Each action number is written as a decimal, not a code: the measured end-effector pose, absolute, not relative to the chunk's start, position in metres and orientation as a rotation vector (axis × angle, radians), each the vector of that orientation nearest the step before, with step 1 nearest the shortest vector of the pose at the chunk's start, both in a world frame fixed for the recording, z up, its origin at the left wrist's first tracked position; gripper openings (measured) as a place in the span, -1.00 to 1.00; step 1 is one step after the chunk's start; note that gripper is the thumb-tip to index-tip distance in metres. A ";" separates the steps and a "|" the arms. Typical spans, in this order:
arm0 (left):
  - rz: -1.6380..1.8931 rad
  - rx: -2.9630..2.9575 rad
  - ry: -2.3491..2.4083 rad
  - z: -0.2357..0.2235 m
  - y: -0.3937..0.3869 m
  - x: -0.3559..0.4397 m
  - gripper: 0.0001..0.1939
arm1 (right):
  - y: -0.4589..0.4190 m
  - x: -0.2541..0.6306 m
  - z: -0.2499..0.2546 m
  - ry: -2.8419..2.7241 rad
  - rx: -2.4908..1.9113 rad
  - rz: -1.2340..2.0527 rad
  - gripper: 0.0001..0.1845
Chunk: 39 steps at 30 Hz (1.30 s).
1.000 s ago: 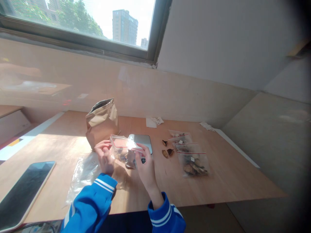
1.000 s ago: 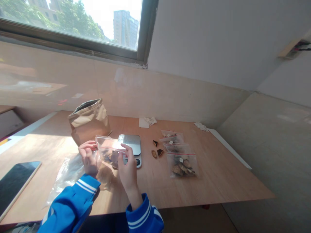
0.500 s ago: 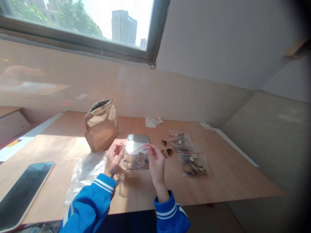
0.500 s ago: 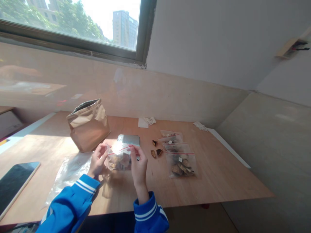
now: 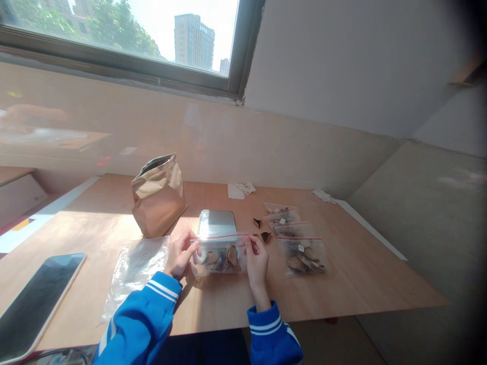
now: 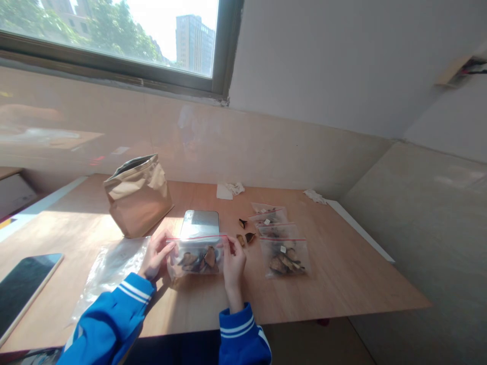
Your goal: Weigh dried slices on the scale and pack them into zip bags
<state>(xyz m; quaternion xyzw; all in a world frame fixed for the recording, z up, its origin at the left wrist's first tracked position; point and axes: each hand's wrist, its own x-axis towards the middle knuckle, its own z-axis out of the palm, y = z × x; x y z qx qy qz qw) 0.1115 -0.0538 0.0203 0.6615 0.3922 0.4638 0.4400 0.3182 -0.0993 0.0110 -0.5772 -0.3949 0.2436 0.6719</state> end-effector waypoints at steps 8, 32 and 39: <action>1.139 1.748 0.998 0.026 -0.052 0.108 -0.70 | -0.104 0.324 0.003 -0.916 -1.380 0.476 -0.56; 1.166 1.939 1.121 0.021 -0.056 0.107 -0.74 | -0.108 0.327 -0.007 -0.948 -1.467 0.325 -0.59; 1.141 1.913 1.020 0.025 -0.054 0.108 -0.73 | -0.110 0.322 0.000 -0.917 -1.315 0.506 -0.65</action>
